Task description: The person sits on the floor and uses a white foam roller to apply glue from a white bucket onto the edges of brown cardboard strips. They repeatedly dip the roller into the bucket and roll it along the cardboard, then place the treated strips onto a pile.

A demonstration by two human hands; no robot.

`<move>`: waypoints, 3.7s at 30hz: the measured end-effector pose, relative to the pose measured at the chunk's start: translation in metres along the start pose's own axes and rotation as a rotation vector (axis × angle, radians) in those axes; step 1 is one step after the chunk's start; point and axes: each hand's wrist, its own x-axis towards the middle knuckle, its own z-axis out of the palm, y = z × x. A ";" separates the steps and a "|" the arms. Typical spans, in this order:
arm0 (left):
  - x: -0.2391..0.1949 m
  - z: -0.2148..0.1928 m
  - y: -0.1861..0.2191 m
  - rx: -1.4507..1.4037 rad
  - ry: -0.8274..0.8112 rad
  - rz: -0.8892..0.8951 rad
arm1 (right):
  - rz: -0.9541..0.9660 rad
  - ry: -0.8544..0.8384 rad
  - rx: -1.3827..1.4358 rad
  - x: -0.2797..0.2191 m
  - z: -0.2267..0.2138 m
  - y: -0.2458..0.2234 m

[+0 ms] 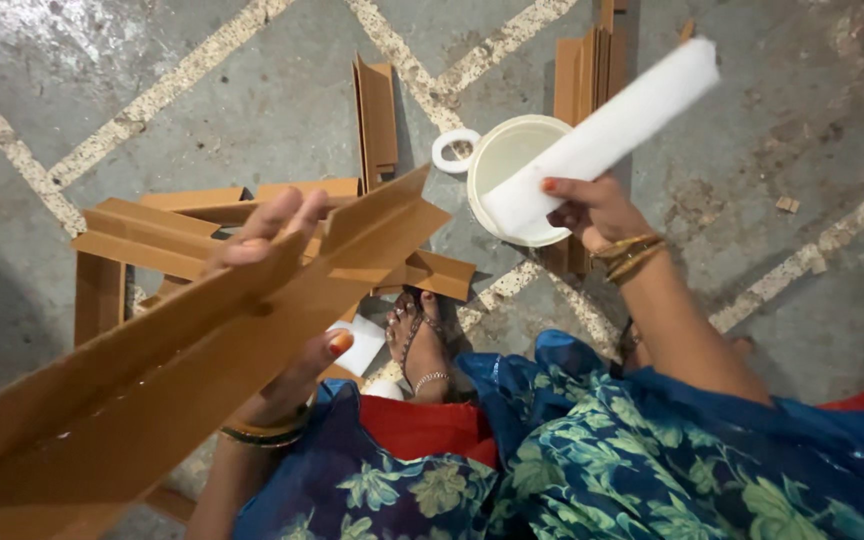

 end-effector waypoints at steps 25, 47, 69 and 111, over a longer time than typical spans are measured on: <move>0.012 0.032 -0.029 -0.082 -0.229 0.117 | -0.290 -0.152 -0.322 -0.083 0.130 -0.059; 0.001 0.020 -0.014 -0.473 0.032 -0.069 | -0.525 0.255 -0.737 -0.036 0.046 -0.030; 0.010 0.021 0.022 0.066 -0.189 -0.024 | -0.331 -0.039 -0.331 -0.092 0.119 -0.031; -0.064 -0.074 -0.077 -0.008 0.273 -0.051 | 0.077 -0.167 -0.075 -0.029 0.179 0.109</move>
